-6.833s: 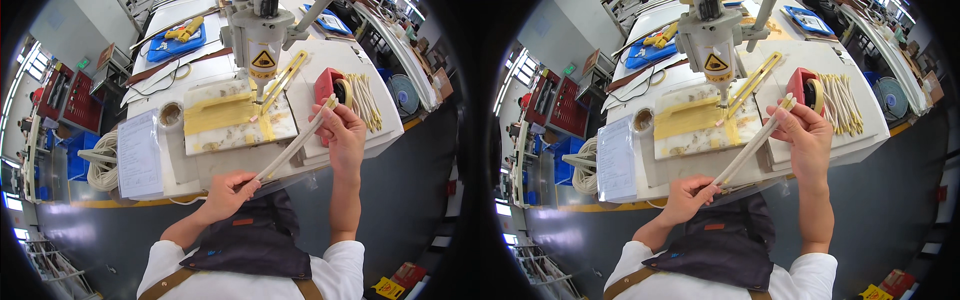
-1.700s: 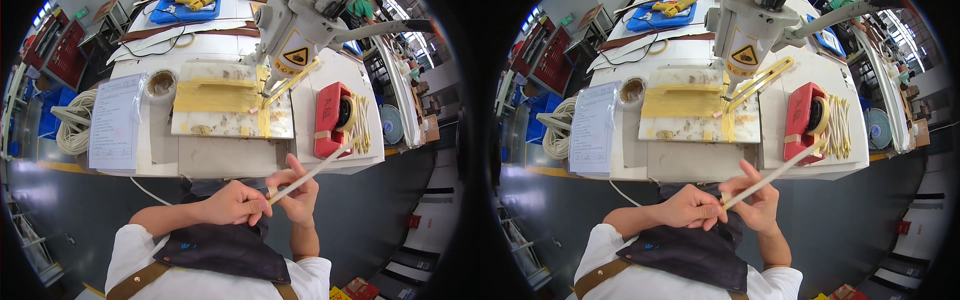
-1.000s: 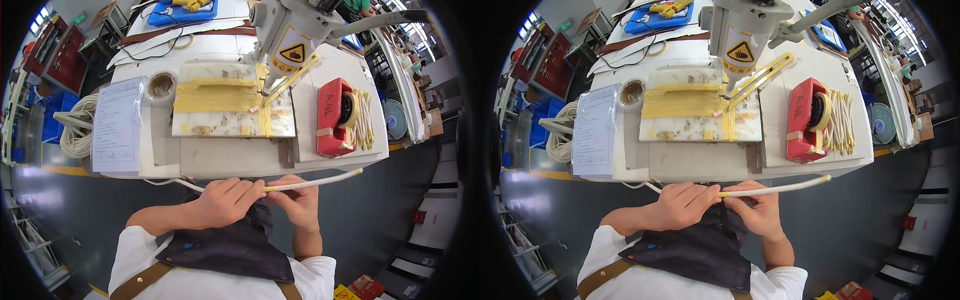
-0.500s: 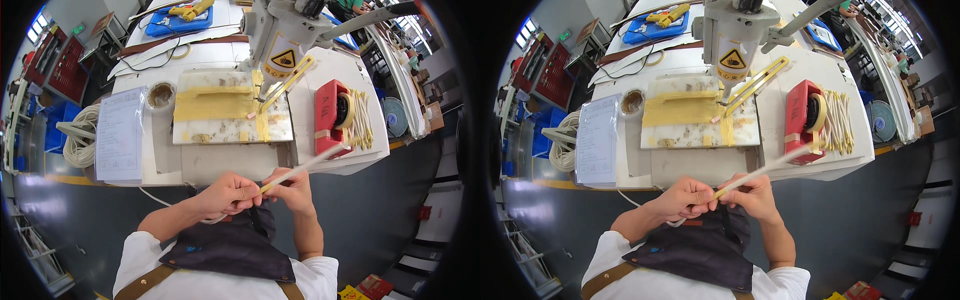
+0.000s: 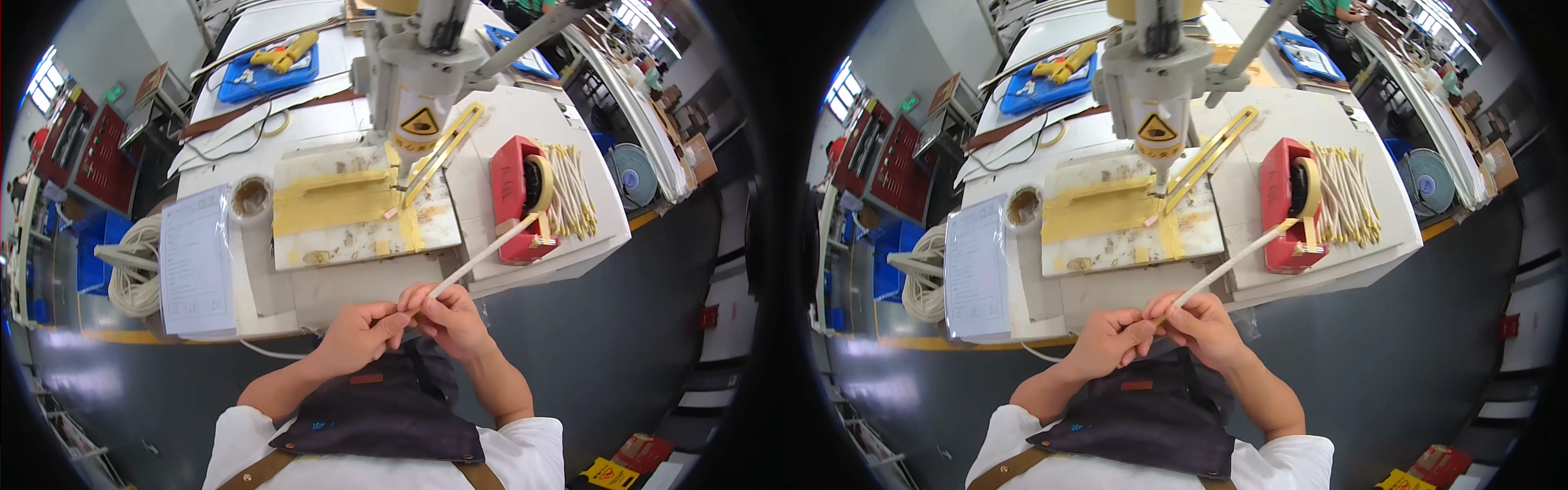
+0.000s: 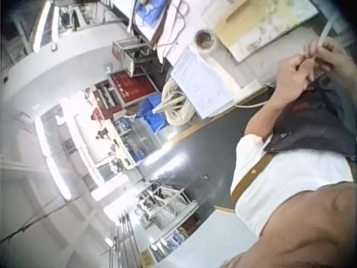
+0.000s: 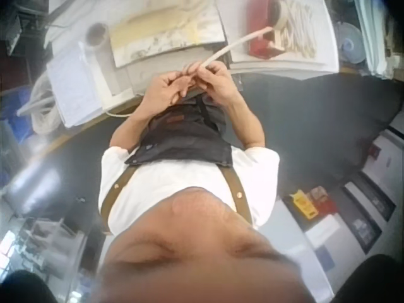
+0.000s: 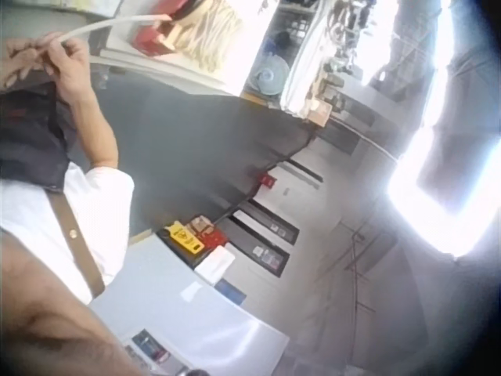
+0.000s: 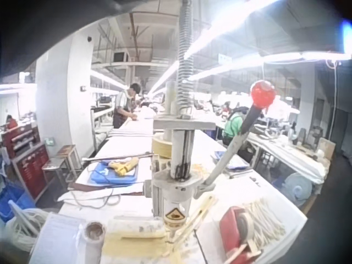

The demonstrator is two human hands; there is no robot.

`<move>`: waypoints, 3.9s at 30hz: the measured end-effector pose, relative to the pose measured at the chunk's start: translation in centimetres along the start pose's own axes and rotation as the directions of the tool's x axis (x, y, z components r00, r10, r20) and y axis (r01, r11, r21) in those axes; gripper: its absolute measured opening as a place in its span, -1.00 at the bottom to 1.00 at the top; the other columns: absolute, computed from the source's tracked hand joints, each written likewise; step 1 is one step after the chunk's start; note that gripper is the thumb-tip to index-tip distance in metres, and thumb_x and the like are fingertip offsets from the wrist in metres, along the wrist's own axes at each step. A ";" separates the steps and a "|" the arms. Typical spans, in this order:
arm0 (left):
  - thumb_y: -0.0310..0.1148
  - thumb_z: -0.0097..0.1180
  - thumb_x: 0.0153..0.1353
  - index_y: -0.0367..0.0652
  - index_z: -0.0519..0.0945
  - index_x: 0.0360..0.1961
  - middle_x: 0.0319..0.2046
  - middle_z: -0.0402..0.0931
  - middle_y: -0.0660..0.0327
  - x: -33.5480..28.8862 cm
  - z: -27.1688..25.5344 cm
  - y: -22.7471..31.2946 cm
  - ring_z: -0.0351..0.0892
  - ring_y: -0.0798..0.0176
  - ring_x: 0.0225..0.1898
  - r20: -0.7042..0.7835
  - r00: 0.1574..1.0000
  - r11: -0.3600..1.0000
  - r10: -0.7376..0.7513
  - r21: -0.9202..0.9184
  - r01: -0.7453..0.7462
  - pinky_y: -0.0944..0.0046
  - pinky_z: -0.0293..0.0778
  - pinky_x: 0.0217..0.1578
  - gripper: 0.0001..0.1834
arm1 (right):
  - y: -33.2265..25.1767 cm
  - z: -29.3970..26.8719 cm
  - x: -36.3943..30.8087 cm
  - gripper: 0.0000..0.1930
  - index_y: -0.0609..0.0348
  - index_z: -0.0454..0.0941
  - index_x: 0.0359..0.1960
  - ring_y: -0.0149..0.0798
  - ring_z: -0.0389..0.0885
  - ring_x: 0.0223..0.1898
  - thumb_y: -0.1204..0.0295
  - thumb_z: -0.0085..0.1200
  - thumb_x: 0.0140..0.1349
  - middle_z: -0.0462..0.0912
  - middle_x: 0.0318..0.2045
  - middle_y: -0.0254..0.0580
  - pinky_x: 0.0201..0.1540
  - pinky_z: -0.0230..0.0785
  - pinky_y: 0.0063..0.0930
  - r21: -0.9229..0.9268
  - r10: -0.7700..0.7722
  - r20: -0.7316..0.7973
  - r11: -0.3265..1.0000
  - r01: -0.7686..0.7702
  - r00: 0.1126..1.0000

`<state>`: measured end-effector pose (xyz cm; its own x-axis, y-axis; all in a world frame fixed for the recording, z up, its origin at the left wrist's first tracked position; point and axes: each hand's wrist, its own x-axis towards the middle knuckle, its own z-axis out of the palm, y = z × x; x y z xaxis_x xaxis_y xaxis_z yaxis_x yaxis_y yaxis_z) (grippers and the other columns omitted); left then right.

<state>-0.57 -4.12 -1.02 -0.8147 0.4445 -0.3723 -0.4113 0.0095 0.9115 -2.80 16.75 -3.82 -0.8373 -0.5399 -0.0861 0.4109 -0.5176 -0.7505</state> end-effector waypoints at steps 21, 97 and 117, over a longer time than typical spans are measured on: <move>-0.45 0.25 0.25 -0.17 0.73 -0.09 -0.33 0.54 0.16 6.8 -4.7 -1.3 0.61 0.08 -0.38 -0.192 0.528 0.343 0.827 0.917 -0.203 0.11 0.51 -0.37 -0.79 | -6.1 -5.8 14.5 -0.73 0.40 0.65 -0.10 -0.54 0.52 -0.55 0.42 0.27 0.29 0.61 -0.53 -0.36 -0.50 0.38 -0.54 -0.814 -0.471 -0.456 0.564 -0.140 0.755; -0.53 0.28 0.17 -0.26 0.68 -0.15 -0.44 0.53 0.13 10.0 -6.6 0.3 0.56 0.23 -0.56 -0.267 0.558 0.470 0.786 0.844 -0.257 0.23 0.50 -0.51 -0.80 | -28.9 8.1 9.6 -0.62 0.16 0.44 -0.11 -0.29 0.39 -0.30 0.05 -0.02 0.43 0.42 -0.31 -0.18 -0.08 0.22 -0.26 -0.184 -0.749 0.501 0.398 0.899 0.434; -0.50 0.28 0.11 -0.30 0.70 -0.17 -0.51 0.60 0.18 9.8 -7.3 -0.6 0.50 0.39 -0.62 -0.408 0.590 0.659 0.697 0.689 -0.302 0.35 0.47 -0.50 -0.77 | -5.9 -5.8 13.8 -0.72 0.13 0.75 -0.19 0.05 0.39 0.32 0.55 0.17 0.02 0.49 0.24 -0.01 0.27 0.28 -0.03 -0.918 -0.400 0.218 -0.393 0.048 0.890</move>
<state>-11.34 -6.34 -6.47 -0.9338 -0.0966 0.3444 0.2568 0.4889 0.8337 -18.89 16.19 -4.33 -0.8310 -0.4184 0.3666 -0.5332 0.7868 -0.3107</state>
